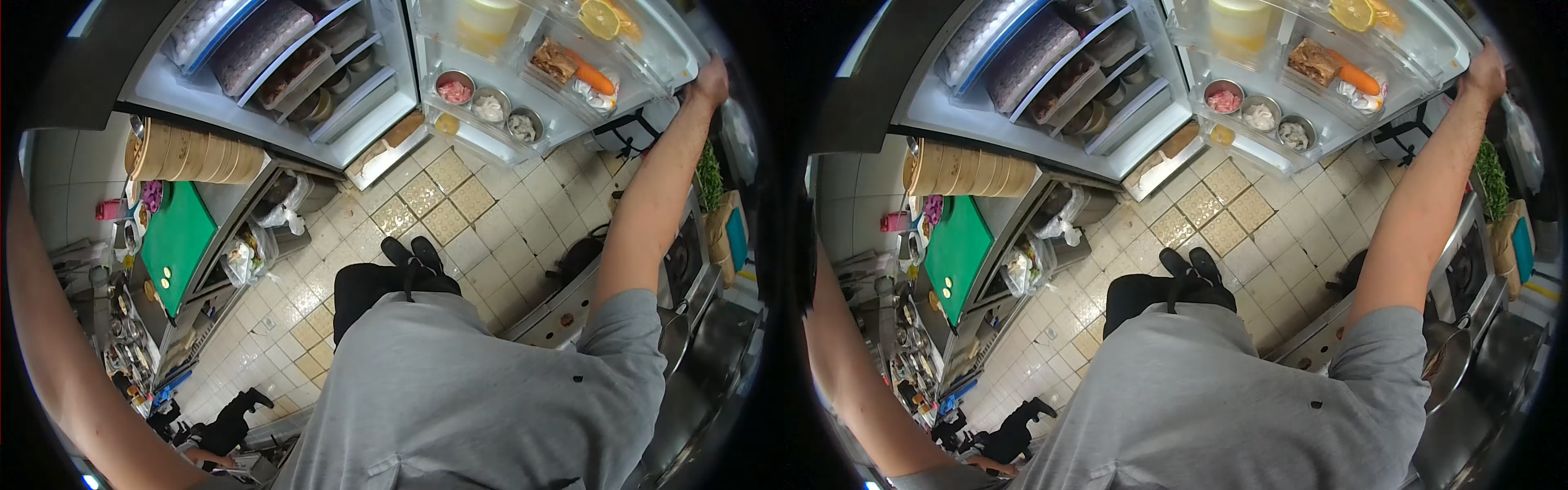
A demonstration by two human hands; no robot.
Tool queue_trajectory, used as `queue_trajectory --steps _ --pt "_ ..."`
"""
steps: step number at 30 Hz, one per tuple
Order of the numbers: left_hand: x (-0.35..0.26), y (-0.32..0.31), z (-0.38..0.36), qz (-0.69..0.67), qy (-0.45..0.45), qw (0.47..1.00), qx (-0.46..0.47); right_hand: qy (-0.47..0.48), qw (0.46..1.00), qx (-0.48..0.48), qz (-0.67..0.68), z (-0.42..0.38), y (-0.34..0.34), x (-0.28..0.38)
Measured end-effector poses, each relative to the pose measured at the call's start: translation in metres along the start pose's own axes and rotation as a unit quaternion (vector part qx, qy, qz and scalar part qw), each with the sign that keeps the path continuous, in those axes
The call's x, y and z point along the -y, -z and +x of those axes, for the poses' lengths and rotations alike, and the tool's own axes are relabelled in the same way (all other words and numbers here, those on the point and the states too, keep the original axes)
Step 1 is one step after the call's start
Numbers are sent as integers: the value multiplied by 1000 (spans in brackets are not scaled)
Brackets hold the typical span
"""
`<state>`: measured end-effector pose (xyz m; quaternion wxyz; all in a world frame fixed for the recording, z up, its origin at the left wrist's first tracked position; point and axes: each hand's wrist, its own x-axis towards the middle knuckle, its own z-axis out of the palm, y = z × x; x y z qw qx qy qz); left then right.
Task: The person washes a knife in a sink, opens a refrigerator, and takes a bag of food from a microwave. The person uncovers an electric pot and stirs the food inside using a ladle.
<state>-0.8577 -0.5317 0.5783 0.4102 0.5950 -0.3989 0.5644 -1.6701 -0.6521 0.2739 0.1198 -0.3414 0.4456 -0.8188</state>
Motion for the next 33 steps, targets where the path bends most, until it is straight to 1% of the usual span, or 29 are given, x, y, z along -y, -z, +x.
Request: queue_trajectory --steps 4,5,6,12,26,28,30,33 --pt "3 -1 0 8 -15 1000 1 -11 999 -6 -48 4 3 -2" --pt "4 -1 0 10 -19 1000 1 -16 999 -4 -47 26 17 -17" --pt "5 0 2 14 -23 1000 -1 3 998 1 -59 28 15 -18" --pt "9 2 7 34 -49 998 1 43 994 7 -103 4 11 -6" --pt "14 0 10 69 -59 996 11 56 991 3 -118 -21 12 15" --pt "16 -1 12 71 -59 996 10 53 990 -3 -131 -28 6 20" --pt "18 0 12 79 -61 995 11 14 991 -41 -130 -30 2 20" --pt "18 -1 14 87 -65 994 9 13 993 -48 -108 -48 -9 33"
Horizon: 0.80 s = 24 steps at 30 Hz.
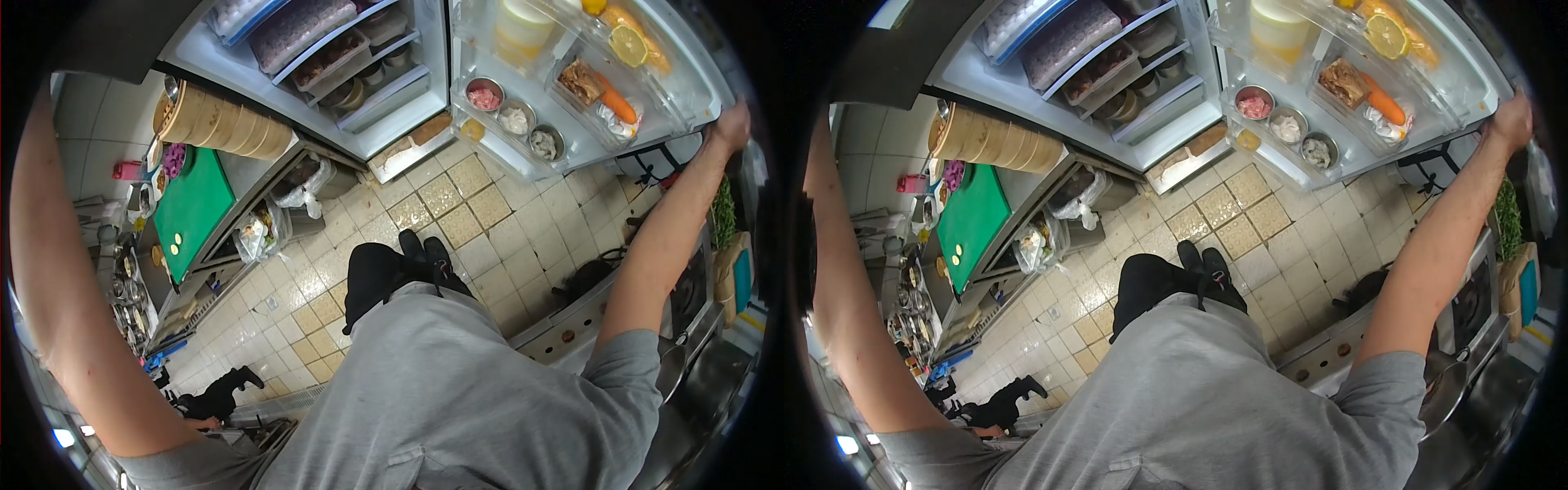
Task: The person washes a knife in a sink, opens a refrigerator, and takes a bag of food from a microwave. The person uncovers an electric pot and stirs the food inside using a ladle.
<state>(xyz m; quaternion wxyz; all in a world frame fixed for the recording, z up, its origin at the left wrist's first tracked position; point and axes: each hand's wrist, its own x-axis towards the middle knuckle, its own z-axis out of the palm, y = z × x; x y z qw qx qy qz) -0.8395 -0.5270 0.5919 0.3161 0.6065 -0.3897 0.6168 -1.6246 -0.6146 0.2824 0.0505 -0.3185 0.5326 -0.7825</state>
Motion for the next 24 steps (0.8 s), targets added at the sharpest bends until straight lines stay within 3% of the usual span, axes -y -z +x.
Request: queue_trajectory --steps 1,3,7,10,13,16,18,24 --pt "-1 -1 0 1 -1 1000 0 1 1000 -3 0 5 3 -6" --pt "-2 -3 0 0 0 1000 3 142 980 41 -131 28 12 -29" --pt "-6 -5 0 7 -3 1000 2 79 989 55 -109 73 20 -67" --pt "-7 -6 2 12 -6 1000 1 207 949 70 -228 85 28 -79" --pt "-6 -8 5 23 -9 1000 -1 183 952 67 -236 54 20 -49" --pt "-5 -10 6 30 -13 999 -3 126 980 43 -151 24 10 -24" --pt "-5 -10 7 34 -16 999 -3 52 998 35 -27 11 6 -13" --pt "-1 -15 8 61 -32 998 -3 90 994 55 -28 38 12 -40"
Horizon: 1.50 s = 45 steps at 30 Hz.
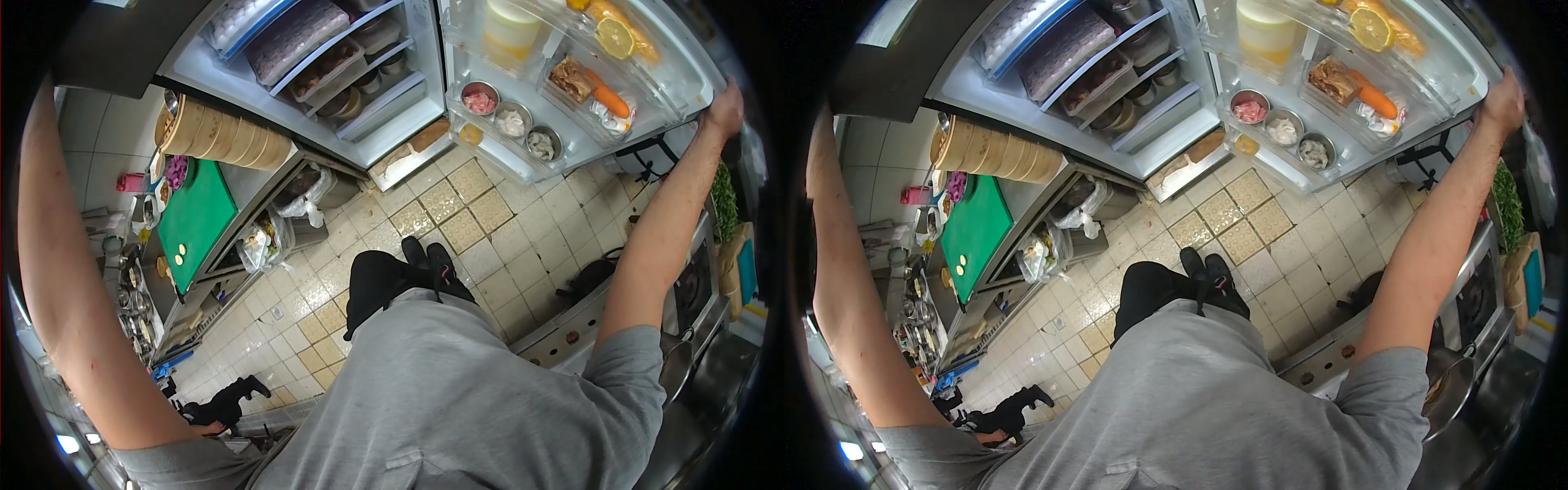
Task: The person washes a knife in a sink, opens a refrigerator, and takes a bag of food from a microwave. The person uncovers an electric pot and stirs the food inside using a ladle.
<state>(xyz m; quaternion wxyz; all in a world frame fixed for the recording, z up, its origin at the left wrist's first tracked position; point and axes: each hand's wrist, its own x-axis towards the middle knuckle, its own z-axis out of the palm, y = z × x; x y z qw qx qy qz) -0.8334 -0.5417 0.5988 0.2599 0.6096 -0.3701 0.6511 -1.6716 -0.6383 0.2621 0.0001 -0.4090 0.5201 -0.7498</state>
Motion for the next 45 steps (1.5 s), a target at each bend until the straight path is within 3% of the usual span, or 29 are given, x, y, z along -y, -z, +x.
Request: queue_trajectory --steps 3,6,7,9,10,11,12,14,16,18,20,23,25,27,30,32,34,35,36,39,40,41,42,43,45 --pt "1 -5 -1 27 -5 1000 0 -38 999 -22 -14 -7 -2 15" --pt "3 -20 -2 103 -33 994 -7 -6 998 -22 -57 -16 -4 26" --pt "8 -28 -2 170 -66 983 -12 -66 996 -28 51 -22 -9 34" --pt "9 -38 -7 221 -86 971 -18 101 985 -16 -136 11 8 -17" --pt "7 -38 -10 196 -68 978 -12 62 992 -33 -102 2 4 -8" --pt "0 -27 -14 69 3 998 -9 83 992 -35 -83 -1 3 -4" --pt "-1 -26 -15 56 11 998 -10 134 988 -9 -81 4 6 -12" --pt "6 -31 -16 72 14 997 -7 61 996 -16 56 -13 -2 10" --pt "-5 -8 -18 44 8 999 -4 42 998 -16 46 -14 -1 13" --pt "-18 17 -18 13 44 997 59 42 998 -20 48 -8 0 2" --pt "-13 12 -13 16 43 998 51 37 998 -20 53 -5 1 3" --pt "-1 0 -12 -31 48 997 43 103 991 -24 -82 -7 3 4" --pt "11 -6 -7 -87 61 993 47 8 998 -26 -56 -11 -2 11" --pt "21 -12 -4 -161 85 982 57 48 997 -25 -60 -2 0 -3" --pt "39 -25 -7 -261 141 951 86 -5 999 -27 -33 -10 -2 12" --pt "55 -35 -16 -250 189 942 122 -3 996 -22 -81 -6 0 7" --pt "27 26 -91 -292 119 946 76 -3 997 -6 -71 -2 1 0" --pt "28 55 -142 -335 98 931 104 -5 997 -9 -77 -4 2 2" --pt "25 89 -193 -317 26 944 85 -6 997 -12 -82 -6 2 2" --pt "32 196 -389 -273 10 943 192 -5 995 4 -102 -10 7 9" --pt "48 245 -457 -267 -1 908 324 -1 994 7 -111 -12 8 13" --pt "93 280 -557 -312 -30 835 453 -4 995 3 -100 -14 10 14" --pt "146 337 -671 -242 88 670 697 5 995 11 -100 -15 11 15" --pt "175 406 -726 -152 101 542 820 15 995 20 -100 -16 13 17" --pt "221 530 -765 -70 160 385 906 22 996 19 -86 -24 18 26"
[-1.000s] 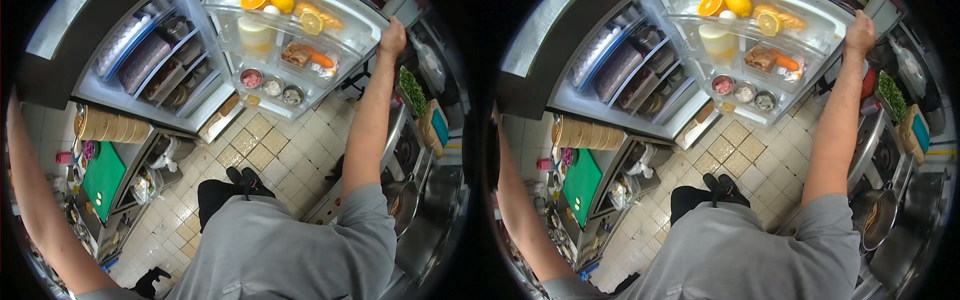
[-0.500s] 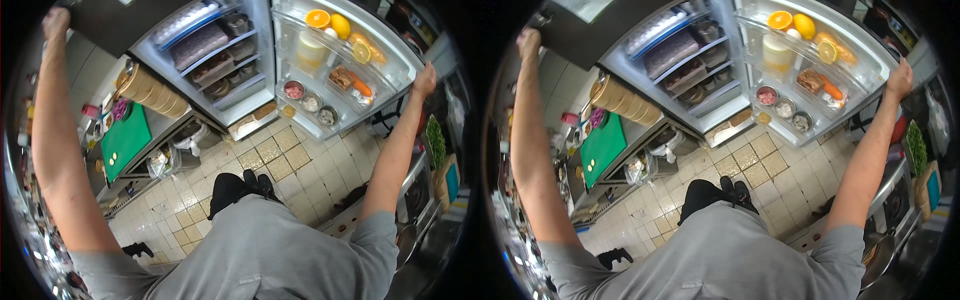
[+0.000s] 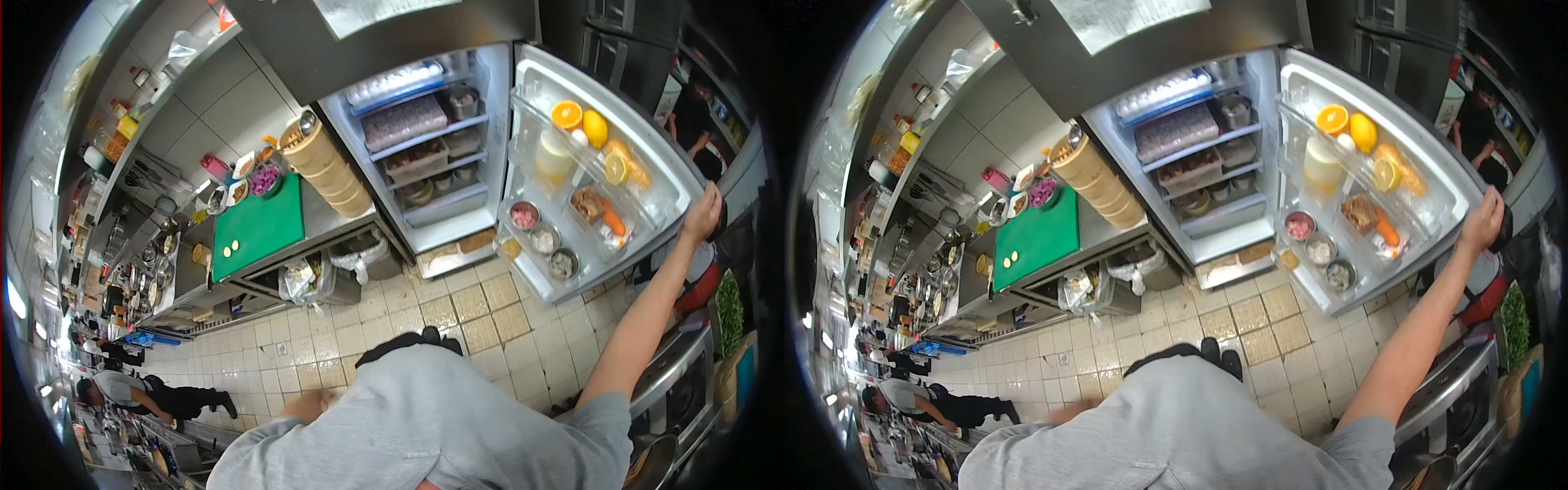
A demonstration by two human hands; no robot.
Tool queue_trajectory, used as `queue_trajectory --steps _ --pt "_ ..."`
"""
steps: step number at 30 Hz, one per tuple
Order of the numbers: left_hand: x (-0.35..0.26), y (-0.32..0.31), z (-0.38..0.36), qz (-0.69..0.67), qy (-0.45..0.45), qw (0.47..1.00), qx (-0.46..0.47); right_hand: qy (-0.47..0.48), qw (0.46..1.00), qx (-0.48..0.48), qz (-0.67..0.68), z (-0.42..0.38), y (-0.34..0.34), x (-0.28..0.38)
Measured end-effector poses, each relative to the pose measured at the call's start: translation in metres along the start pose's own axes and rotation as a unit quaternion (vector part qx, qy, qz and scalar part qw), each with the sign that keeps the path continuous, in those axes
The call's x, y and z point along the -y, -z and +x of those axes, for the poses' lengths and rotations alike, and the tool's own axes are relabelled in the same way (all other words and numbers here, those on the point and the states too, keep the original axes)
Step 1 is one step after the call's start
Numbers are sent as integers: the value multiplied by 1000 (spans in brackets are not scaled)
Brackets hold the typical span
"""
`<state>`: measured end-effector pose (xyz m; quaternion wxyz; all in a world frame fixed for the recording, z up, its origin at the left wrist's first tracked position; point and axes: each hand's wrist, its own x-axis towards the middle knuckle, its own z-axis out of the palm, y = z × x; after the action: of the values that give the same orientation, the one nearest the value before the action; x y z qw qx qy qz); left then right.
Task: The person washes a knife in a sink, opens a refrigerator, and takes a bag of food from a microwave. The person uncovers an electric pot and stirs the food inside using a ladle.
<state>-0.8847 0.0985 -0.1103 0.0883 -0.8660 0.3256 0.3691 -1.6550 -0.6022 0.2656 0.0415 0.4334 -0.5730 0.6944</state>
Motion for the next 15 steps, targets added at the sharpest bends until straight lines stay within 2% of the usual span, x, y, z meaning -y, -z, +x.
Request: queue_trajectory --steps 2,4,5,8,9,11,14,15 --pt "41 -44 -68 -97 105 987 73 -3 1000 -7 26 -16 6 6" --pt "56 -61 -117 -181 186 961 97 -27 997 -22 70 -43 15 33" --pt "63 -66 -131 -213 214 948 101 -44 995 -24 89 -66 21 52" --pt "69 -64 -136 -277 237 928 70 7 995 8 96 -146 44 137" --pt "66 -56 -127 -297 234 925 51 31 996 24 78 -170 51 165" --pt "56 -30 -83 -328 192 925 -7 61 981 59 173 -214 56 187" --pt "37 25 -3 -234 39 963 -126 216 938 208 174 -252 70 226" --pt "15 51 2 -252 -16 955 -157 261 915 250 178 -263 66 241"
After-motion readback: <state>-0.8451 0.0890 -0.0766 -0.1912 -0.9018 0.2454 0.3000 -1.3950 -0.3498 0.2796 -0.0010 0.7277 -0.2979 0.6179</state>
